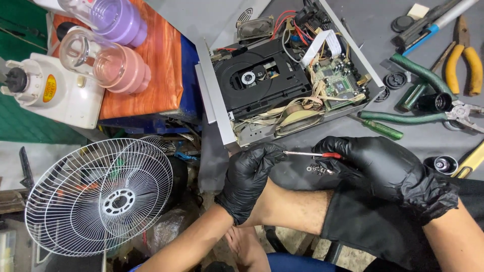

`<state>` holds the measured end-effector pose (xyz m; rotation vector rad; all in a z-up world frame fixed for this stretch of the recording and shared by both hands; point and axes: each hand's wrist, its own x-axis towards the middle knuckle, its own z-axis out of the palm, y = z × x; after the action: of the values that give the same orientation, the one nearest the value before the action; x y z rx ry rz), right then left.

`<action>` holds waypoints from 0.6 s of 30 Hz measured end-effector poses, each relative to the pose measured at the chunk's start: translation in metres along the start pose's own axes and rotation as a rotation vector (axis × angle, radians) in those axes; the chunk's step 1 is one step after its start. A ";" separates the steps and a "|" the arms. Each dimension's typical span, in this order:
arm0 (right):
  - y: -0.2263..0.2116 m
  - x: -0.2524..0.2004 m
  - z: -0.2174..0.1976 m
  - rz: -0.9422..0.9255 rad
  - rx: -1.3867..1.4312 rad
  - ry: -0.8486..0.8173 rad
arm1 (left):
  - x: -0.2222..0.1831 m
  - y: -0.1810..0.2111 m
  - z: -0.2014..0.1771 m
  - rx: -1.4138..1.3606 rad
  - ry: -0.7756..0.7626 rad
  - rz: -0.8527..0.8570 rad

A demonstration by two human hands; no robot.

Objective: Disassembling the internal components of an electronic device by removing screws and extracting parts from the chassis.

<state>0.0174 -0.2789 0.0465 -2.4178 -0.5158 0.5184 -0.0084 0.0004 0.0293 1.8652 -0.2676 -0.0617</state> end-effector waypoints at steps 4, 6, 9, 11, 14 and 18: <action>-0.008 0.002 -0.001 0.112 -0.015 -0.010 | 0.001 0.005 -0.001 0.108 0.002 0.022; 0.001 0.002 0.005 0.006 -0.088 0.025 | 0.004 0.016 -0.002 0.179 -0.010 -0.021; 0.001 0.002 0.006 -0.060 -0.054 0.058 | 0.007 0.015 -0.004 0.129 -0.035 0.043; 0.006 0.003 0.012 -0.001 -0.070 0.006 | 0.006 0.013 -0.005 0.177 -0.035 0.063; 0.017 0.004 0.020 -0.008 -0.027 -0.040 | 0.006 0.011 -0.007 0.208 -0.040 0.085; 0.031 0.007 0.033 -0.162 0.122 0.027 | 0.003 -0.015 -0.005 -0.117 -0.037 -0.047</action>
<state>0.0149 -0.2828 0.0012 -2.2413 -0.6426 0.4344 -0.0028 0.0087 0.0167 1.7553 -0.2410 -0.1417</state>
